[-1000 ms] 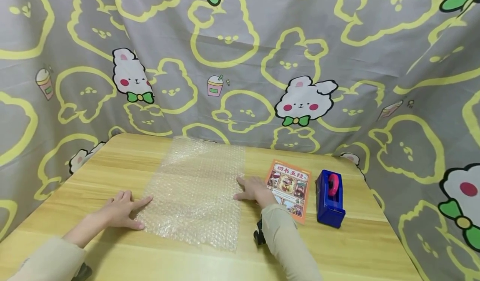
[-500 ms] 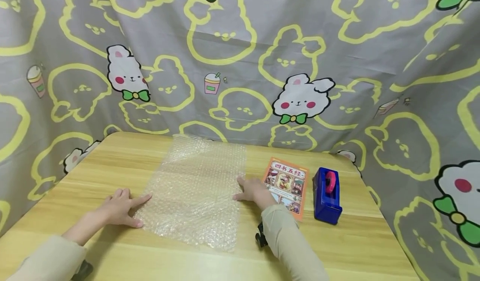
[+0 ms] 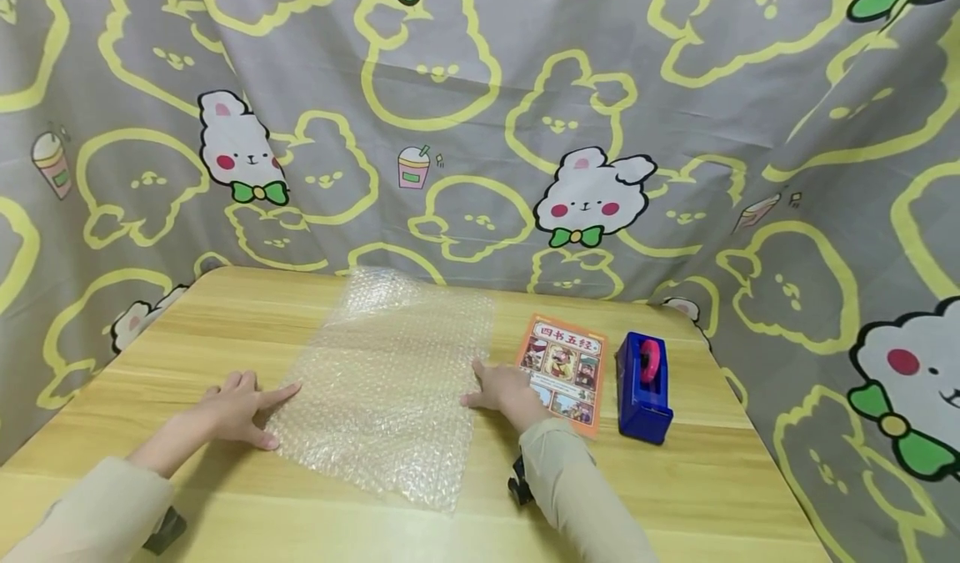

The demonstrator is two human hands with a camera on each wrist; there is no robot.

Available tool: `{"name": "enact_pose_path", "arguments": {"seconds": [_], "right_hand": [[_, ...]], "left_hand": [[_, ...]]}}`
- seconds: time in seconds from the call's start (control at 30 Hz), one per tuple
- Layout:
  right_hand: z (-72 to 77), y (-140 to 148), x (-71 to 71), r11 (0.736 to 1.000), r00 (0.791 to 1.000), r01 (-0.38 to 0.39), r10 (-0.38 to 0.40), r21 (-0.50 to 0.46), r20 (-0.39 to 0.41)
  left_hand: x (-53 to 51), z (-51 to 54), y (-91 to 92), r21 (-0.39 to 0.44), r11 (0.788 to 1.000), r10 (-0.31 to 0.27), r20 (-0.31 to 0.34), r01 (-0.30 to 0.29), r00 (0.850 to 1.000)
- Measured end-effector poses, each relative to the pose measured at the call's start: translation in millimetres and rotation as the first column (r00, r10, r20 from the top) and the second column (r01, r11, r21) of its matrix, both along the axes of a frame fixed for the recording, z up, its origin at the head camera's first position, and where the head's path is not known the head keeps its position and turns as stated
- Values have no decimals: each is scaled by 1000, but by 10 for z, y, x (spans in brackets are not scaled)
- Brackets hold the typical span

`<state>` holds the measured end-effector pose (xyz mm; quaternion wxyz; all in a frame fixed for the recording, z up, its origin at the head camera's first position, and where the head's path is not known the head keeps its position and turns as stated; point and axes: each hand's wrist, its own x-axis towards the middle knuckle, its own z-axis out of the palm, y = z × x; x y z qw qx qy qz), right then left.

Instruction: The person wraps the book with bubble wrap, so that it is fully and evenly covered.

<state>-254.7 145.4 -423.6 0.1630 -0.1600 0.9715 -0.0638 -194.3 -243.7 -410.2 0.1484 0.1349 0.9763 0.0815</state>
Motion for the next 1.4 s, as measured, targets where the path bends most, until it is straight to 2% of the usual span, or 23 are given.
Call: {"name": "enact_pose_path", "arguments": {"seconds": [0.27, 0.4, 0.6, 0.73, 0.97, 1.4], "right_hand": [[-66, -37, 52, 997, 998, 7, -2, 83, -61], [-46, -52, 73, 995, 998, 20, -14, 101, -56], [5, -42, 101, 990, 999, 37, -32, 135, -39], [31, -16, 128, 991, 998, 42, -37, 131, -41], [7, -46, 108, 995, 995, -8, 18, 102, -101], [-21, -37, 131, 995, 996, 6, 3, 96, -94]], "left_hand": [[-57, -16, 6, -29, 999, -13, 15, 14, 1000], [-97, -9, 2, -31, 999, -21, 19, 22, 1000], [-167, -11, 22, -36, 997, -64, 3, 64, 998], [-242, -14, 46, -53, 995, -80, 9, 80, 997], [-320, 10, 19, -92, 992, -84, 18, 85, 996], [-503, 56, 75, -140, 985, -102, 22, 104, 995]]}}
